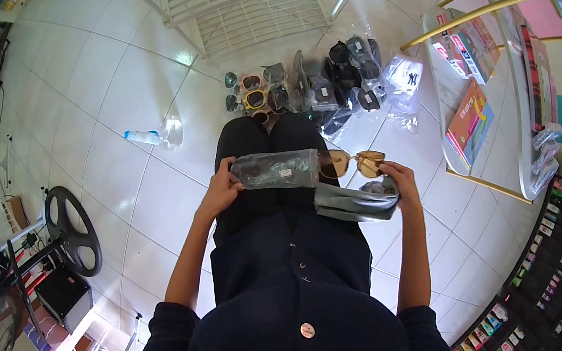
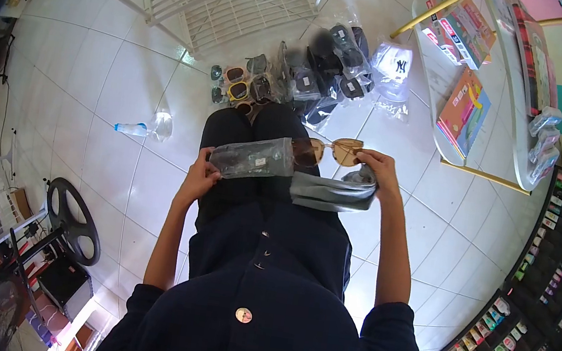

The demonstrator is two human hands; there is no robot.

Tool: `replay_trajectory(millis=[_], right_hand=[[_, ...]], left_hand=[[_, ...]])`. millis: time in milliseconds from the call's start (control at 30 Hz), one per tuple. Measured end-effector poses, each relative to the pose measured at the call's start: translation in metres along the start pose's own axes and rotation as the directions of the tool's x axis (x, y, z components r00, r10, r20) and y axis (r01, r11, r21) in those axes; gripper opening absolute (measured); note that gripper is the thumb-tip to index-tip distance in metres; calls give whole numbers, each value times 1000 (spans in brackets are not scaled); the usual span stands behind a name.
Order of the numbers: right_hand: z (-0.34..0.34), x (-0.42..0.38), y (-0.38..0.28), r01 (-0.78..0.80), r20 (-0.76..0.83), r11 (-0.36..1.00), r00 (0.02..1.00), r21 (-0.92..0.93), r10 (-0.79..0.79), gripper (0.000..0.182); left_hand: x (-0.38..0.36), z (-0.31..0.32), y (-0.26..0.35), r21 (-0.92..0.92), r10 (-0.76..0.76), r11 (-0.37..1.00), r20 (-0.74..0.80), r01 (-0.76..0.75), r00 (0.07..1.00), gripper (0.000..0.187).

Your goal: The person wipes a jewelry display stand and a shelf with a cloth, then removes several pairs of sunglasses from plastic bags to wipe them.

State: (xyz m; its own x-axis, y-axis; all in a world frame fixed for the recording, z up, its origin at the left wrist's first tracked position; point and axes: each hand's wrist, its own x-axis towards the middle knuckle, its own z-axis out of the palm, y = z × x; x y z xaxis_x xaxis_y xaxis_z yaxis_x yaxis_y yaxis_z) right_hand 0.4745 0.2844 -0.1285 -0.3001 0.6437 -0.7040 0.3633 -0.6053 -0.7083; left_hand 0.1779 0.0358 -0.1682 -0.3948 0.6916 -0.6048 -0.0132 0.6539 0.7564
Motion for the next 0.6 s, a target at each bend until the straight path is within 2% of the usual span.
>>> replay_trajectory(millis=[33, 67, 100, 167, 200, 267, 300, 367, 400, 433, 467, 533, 567, 600], right_hand=[[-7, -2, -3, 12, -6, 1000, 1000, -2, -12, 21], [-13, -3, -5, 14, -10, 1000, 1000, 0, -14, 21], [-19, -6, -9, 15, -20, 1000, 1000, 8, -15, 21], [-29, -14, -17, 18, -35, 1000, 999, 21, -18, 19], [-31, -19, -21, 22, -44, 1000, 999, 22, -21, 19], [-30, -28, -31, 55, -76, 998, 996, 21, -53, 18], [-28, -34, -36, 59, -84, 998, 995, 23, -57, 18], [-19, -47, -46, 123, -43, 992, 992, 28, -121, 18], [-14, -52, -51, 127, -45, 991, 991, 29, -126, 18], [-8, -58, -57, 167, -6, 985, 986, 37, -167, 18], [-2, -64, -62, 206, 33, 978, 978, 46, -207, 18], [12, -76, -75, 251, 68, 967, 965, 42, -253, 18], [20, -82, -81, 297, 72, 955, 952, -5, -296, 17], [27, -87, -86, 343, 77, 938, 938, -50, -339, 16]], left_hand=[[-2, -2, 3, 249, 30, 968, -25, -23, 999, 56], [-3, -3, 7, 483, 68, 875, -42, -39, 997, 60], [-5, -3, 11, 484, 71, 874, -37, -45, 997, 60], [-15, -2, 46, 746, -119, 655, -55, 120, 991, 69], [-17, 1, 50, 746, -113, 657, -47, 109, 993, 69], [-21, 6, 58, 862, -79, 474, -161, 179, 984, 66], [-21, 8, 65, 864, -73, 475, -155, 170, 985, 66], [-22, 12, 82, 741, 254, 672, -215, -12, 943, 53], [-21, 16, 92, 741, 258, 671, -214, -15, 942, 53], [-20, 21, 105, 490, 350, 844, -190, -220, 917, 45], [-22, 26, 119, 179, 438, 896, -197, -407, 877, 37], [-36, 34, 158, 290, 622, 768, -122, -571, 774, 31], [-43, 39, 172, 292, 625, 765, -122, -574, 771, 31], [-49, 44, 183, 387, 696, 690, -126, -611, 707, 31]])
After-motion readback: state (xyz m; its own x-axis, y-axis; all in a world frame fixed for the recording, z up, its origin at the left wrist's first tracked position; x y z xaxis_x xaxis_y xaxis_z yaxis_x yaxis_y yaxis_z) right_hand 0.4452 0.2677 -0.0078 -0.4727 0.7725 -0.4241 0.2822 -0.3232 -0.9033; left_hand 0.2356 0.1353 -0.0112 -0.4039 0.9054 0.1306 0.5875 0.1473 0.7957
